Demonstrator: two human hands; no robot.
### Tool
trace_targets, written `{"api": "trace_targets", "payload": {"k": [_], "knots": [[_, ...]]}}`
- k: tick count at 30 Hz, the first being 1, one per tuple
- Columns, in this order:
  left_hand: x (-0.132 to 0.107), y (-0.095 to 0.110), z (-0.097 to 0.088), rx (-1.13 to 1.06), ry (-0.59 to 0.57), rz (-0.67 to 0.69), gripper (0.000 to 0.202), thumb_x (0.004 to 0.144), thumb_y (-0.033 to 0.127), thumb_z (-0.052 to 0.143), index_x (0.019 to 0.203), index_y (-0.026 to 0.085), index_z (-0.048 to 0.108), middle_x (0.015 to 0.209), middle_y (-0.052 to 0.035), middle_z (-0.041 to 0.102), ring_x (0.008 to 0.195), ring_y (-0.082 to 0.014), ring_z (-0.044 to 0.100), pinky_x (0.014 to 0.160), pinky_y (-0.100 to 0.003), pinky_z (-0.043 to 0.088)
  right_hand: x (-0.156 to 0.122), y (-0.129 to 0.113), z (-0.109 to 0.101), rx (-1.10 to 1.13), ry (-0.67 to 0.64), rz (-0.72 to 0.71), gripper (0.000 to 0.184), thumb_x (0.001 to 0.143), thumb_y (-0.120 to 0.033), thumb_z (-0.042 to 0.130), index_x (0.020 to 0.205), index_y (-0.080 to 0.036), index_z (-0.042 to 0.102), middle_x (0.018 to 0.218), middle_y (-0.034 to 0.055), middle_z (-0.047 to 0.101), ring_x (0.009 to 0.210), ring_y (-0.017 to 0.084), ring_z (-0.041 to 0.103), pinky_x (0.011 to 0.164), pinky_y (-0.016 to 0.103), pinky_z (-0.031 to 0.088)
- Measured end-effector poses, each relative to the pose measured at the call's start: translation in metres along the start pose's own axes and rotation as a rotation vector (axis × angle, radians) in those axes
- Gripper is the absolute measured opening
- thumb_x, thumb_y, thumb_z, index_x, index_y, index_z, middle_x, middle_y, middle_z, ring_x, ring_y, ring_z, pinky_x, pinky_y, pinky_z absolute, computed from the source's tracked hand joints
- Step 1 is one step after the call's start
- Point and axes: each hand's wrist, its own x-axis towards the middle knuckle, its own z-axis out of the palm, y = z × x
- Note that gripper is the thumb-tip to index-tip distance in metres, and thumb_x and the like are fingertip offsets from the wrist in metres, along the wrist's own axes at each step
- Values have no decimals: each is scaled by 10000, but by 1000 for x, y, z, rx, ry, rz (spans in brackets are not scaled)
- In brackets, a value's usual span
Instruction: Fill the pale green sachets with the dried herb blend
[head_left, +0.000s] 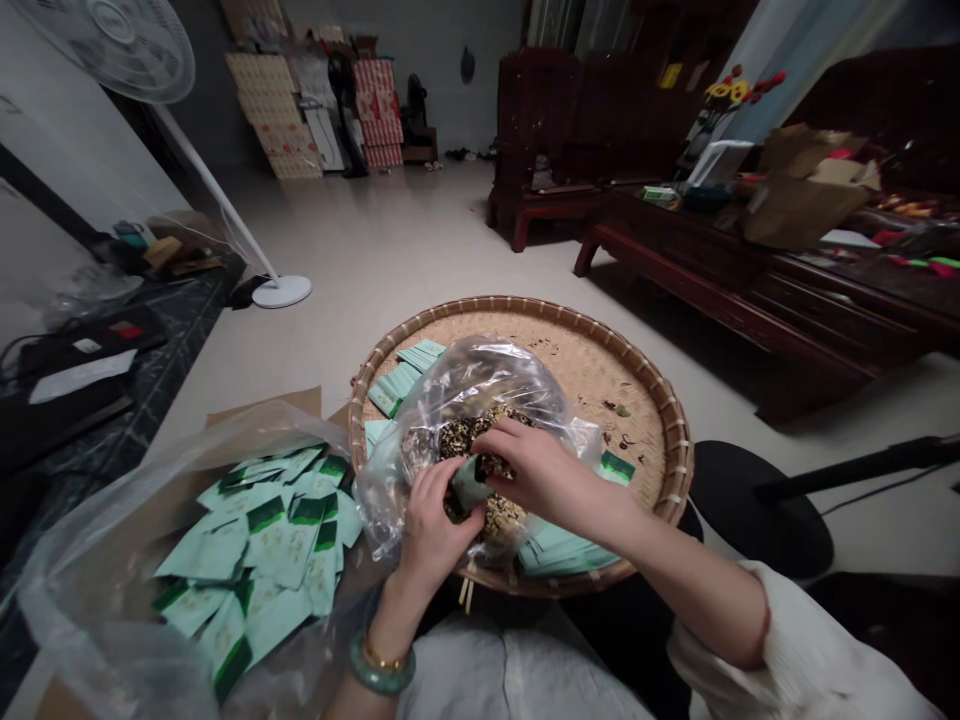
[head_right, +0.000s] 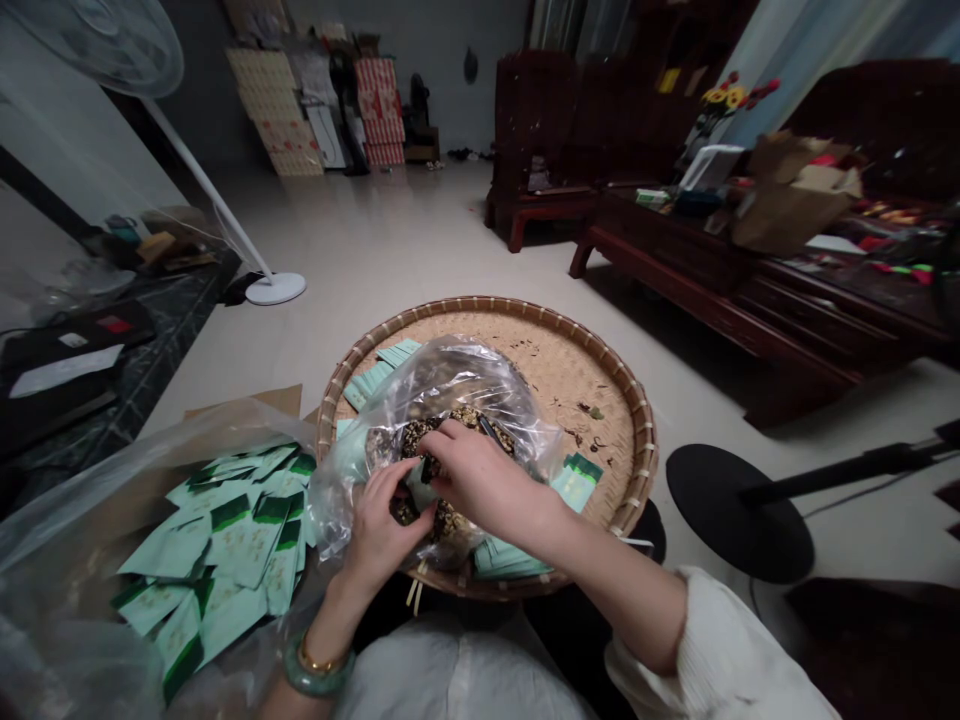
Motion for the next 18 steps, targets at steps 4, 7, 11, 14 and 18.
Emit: {"api": "trace_targets", "payload": {"k": [4, 7, 11, 14, 18], "knots": [[-1, -1, 0, 0, 9, -15, 463, 708, 138, 652, 1152, 201, 541, 1090, -92, 646, 1037, -273, 594, 900, -458, 502, -4, -2, 3, 45, 29, -23, 226, 808, -77, 599, 1015, -168, 607, 953, 56, 597, 820, 162, 577, 681, 256, 438], [-1, -2, 0, 2, 19, -20, 450, 707, 136, 642, 1142, 198, 545, 1083, -89, 648, 1028, -269, 601, 899, -453, 504, -6, -4, 3, 100, -13, -42, 210, 840, -92, 566, 1026, -172, 621, 916, 50, 655, 818, 167, 607, 708, 270, 452], [-1, -2, 0, -1, 14, -25, 436, 718, 144, 635, 1142, 186, 543, 1083, -95, 647, 1031, -265, 598, 896, -449, 509, -9, -3, -1, 149, 35, -56, 256, 851, -72, 533, 1067, -178, 621, 955, 57, 686, 877, 176, 619, 777, 307, 472], [-2, -1, 0, 0, 9, -30, 443, 726, 153, 637, 1156, 187, 533, 1089, -98, 641, 1038, -267, 593, 888, -448, 515, -11, 1, -1, 146, 86, -36, 330, 834, -109, 581, 1155, -185, 585, 1068, 86, 650, 966, 198, 597, 814, 340, 486], [-2, -1, 1, 9, 15, -17, 457, 718, 143, 637, 1158, 192, 525, 1086, -95, 638, 1033, -265, 592, 891, -451, 512, -10, 7, 5, 160, 1, -37, 374, 784, -85, 642, 1146, -171, 595, 1058, 91, 644, 930, 192, 609, 772, 313, 502]]}}
